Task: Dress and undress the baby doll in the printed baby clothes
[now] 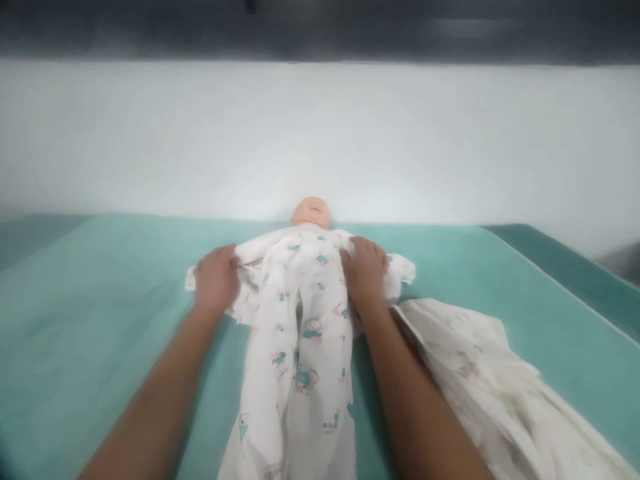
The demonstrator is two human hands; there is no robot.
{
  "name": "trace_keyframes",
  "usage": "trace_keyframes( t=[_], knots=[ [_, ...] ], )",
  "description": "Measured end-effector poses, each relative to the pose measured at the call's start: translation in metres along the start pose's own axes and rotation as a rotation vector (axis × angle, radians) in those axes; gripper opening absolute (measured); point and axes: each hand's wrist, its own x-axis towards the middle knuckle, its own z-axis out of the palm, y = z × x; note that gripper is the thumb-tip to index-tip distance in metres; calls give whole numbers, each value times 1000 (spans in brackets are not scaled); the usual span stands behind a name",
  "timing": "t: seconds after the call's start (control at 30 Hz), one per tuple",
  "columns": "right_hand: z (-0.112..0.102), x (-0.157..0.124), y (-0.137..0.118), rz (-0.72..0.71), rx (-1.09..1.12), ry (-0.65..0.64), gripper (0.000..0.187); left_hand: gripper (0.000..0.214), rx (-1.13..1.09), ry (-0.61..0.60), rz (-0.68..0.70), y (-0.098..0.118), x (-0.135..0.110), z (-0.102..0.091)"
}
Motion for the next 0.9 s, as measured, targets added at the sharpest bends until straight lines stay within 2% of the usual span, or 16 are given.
trace_keyframes(
  t=[0.13,0.23,0.3,0.37,0.47,0.57,0.63,0.77,0.9],
  knots=[
    [2,0,1,15,-2,-4,37,44,-78,94,31,3,-6,-3],
    [0,2,3,25,3,57,38,38,-294,177,87,22,-15,-20],
    [-2,3,3,36,6,108,39,34,-428,161,141,47,-20,-35],
    [-4,5,4,35,13,133,40,31,-480,73,244,82,-19,-49],
    [-4,6,6,32,20,125,39,29,-332,-136,435,140,-5,-55],
    [-3,7,10,25,31,86,38,24,29,-396,568,188,15,-42],
    [-3,8,13,6,44,57,38,24,178,-499,607,208,27,-27],
    [-4,11,17,-10,46,52,38,21,236,-593,603,225,43,-1],
    [-7,13,20,-2,34,21,39,20,266,-631,589,230,50,14]
  ],
)
